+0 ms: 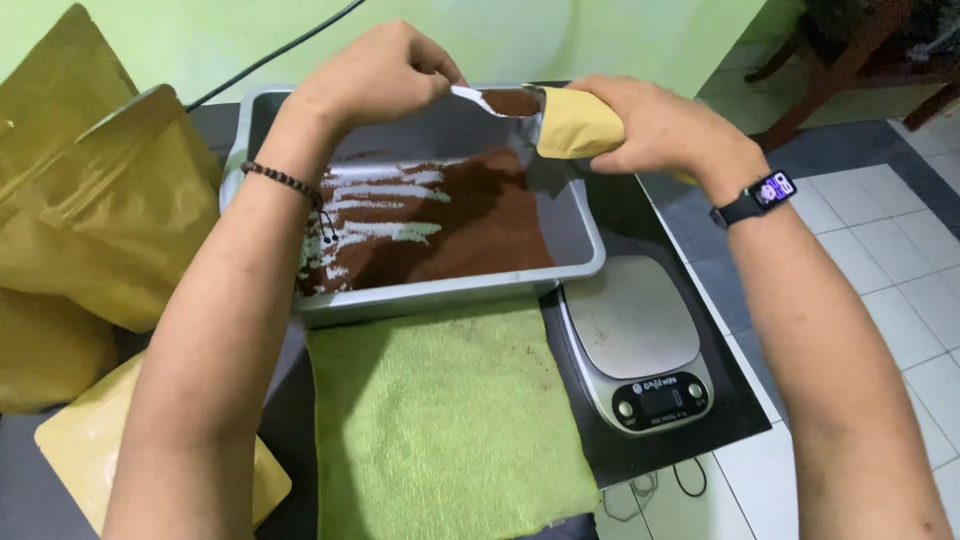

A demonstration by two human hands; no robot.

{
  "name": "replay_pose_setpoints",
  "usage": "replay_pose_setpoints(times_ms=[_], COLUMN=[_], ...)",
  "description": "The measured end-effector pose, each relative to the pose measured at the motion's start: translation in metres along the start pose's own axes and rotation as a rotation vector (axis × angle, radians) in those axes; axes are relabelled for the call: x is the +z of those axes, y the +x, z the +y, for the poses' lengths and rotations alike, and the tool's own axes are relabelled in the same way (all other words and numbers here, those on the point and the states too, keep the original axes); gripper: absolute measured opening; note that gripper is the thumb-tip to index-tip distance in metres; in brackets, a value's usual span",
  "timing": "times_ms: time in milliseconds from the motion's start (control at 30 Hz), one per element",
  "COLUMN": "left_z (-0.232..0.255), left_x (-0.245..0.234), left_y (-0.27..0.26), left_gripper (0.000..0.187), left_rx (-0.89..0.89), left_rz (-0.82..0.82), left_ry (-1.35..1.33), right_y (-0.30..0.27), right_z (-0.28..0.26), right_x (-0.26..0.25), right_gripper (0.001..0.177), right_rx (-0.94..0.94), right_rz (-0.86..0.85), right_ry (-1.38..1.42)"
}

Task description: Filling coffee powder from a tray into paper bags using a spoon and weighing them on a digital scale.

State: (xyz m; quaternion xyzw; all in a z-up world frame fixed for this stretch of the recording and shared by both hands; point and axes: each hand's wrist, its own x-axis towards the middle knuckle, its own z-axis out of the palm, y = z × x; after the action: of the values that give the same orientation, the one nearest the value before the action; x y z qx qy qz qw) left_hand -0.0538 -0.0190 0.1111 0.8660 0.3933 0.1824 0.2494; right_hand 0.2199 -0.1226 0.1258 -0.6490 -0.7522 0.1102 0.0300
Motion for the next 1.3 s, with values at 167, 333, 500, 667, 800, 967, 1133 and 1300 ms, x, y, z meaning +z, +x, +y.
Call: replay_pose_setpoints(times_ms=[167,333,500,667,800,967,1133,1300], left_z=[0.015,0.017,0.026,0.006,-0.013,-0.025,-0.018,-0.069], left_x=[0.031,0.05,0.019,0.011,0.037,0.077,0.097,0.134], left_y=[0.018,0.005,-0.022,-0.036,-0.027,-0.01,-0.002,0.024], left_gripper=[0.035,0.026,0.023,0.028,0.025,0.027,0.025,0.024], left_rx=[0.344,0.79,0.522,0.282,-0.125,-0.113,-0.248,0.174], left_rz=[0.151,0.561,0.389,0.302,-0.051,-0.264,-0.41,-0.06], left_ry=[0.131,0.868,0.105,0.084,0.357,0.609,0.21,0.579], right_y=[0.0,-0.009,-0.024,-0.031,-0.025,-0.021,-0.03,-0.027], right_z=[-0.001,0.012,0.011,0.037,0.072,0.091,0.076,0.114], right_x=[-0.001,0.009,0.013,0.043,0.089,0.114,0.103,0.125], right_gripper=[0.079,0.081,0.082,0.082,0.086,0.082,0.083,0.104], right_rx=[-0.049,-0.207,-0.026,-0.057,0.057,0.027,0.095,0.025], right_rz=[0.042,0.113,0.121,0.33,0.605,0.692,0.559,0.556], right_ry=[0.085,0.245,0.288,0.445,0.62,0.663,0.707,0.631])
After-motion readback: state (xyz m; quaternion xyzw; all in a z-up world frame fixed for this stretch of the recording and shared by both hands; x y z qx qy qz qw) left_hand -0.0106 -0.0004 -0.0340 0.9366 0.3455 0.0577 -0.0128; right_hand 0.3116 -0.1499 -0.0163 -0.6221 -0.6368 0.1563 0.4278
